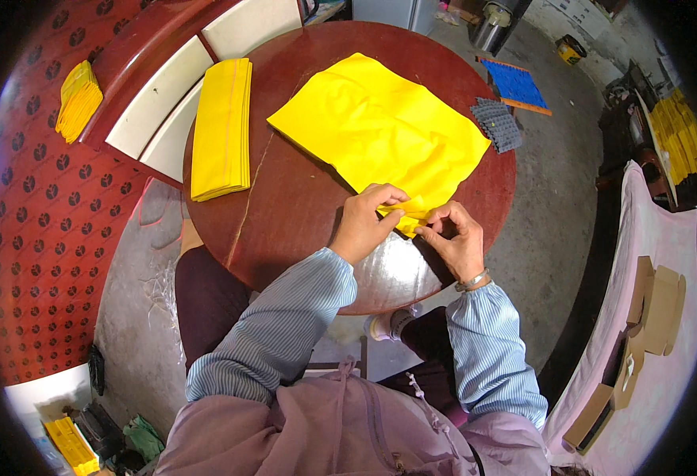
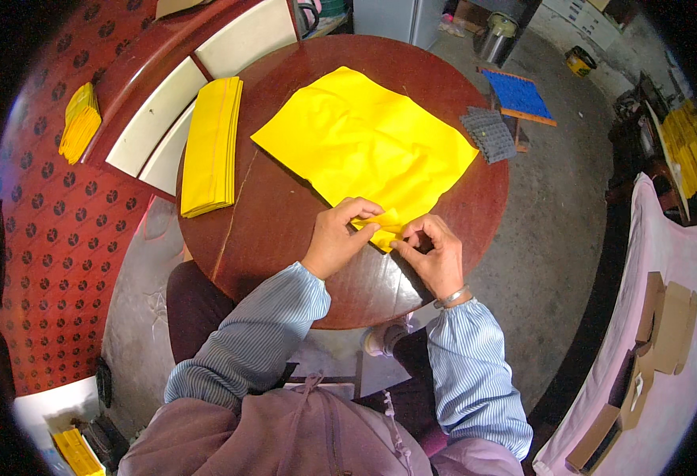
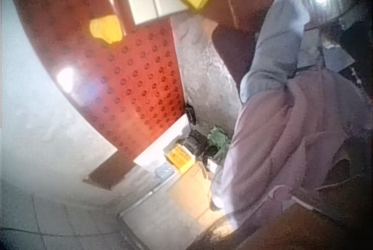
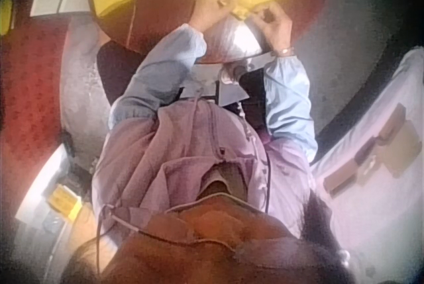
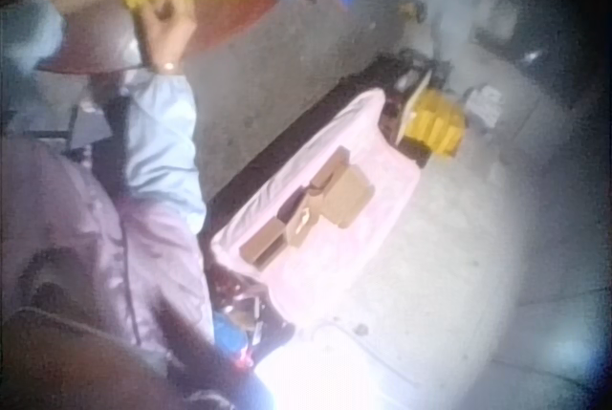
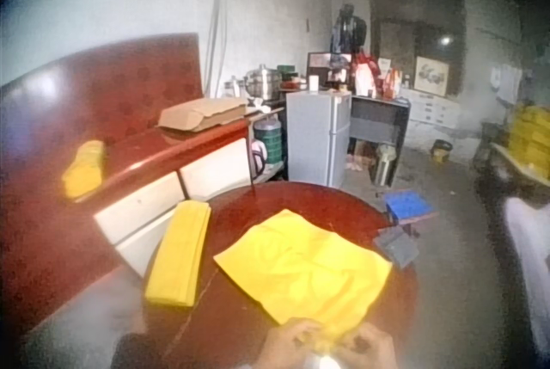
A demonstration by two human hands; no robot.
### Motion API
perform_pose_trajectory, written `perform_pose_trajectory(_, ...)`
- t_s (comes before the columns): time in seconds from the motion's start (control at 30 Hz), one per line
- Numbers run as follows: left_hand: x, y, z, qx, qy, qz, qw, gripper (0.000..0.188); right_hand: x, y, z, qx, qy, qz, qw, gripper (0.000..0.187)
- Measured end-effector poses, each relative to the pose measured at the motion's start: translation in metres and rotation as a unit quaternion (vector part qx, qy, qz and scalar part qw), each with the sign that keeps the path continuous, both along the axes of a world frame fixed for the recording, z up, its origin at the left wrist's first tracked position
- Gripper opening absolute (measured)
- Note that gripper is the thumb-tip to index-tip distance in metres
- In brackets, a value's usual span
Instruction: The person folds yellow fabric pieces on a round wooden table. They fold each piece in half, then in half again, and place the folded items into a growing stack on the left side of the table.
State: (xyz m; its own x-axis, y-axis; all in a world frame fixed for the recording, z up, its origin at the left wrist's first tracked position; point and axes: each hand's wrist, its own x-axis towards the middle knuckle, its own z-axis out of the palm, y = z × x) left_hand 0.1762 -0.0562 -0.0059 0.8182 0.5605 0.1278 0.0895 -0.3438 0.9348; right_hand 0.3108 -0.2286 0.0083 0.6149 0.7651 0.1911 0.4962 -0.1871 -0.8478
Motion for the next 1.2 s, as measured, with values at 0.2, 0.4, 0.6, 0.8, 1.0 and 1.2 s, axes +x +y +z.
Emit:
perform_pose_trajectory(0.2,0.000,0.003,-0.003,-0.023,-0.005,-0.001,1.000,0.025,0.005,-0.001,0.000,0.007,-0.081,0.053,0.995,0.019)
perform_pose_trajectory(0.4,-0.009,0.011,0.008,-0.006,0.010,-0.072,0.997,0.029,0.005,-0.002,-0.007,-0.005,0.030,0.019,0.999,0.018)
perform_pose_trajectory(0.6,-0.008,0.007,0.011,0.018,0.010,-0.075,0.997,0.029,0.002,0.001,-0.004,-0.007,0.041,0.015,0.999,0.016)
perform_pose_trajectory(0.8,-0.001,0.002,0.000,0.026,0.003,-0.014,1.000,0.024,0.002,-0.001,0.000,-0.018,-0.014,0.022,1.000,0.017)
perform_pose_trajectory(1.0,0.000,0.006,-0.002,-0.008,0.004,-0.024,1.000,0.022,0.005,0.001,-0.003,0.019,-0.059,0.044,0.997,0.018)
perform_pose_trajectory(1.2,-0.008,0.015,0.002,0.010,0.019,-0.082,0.996,0.029,0.003,-0.001,-0.005,-0.014,0.043,0.013,0.999,0.017)
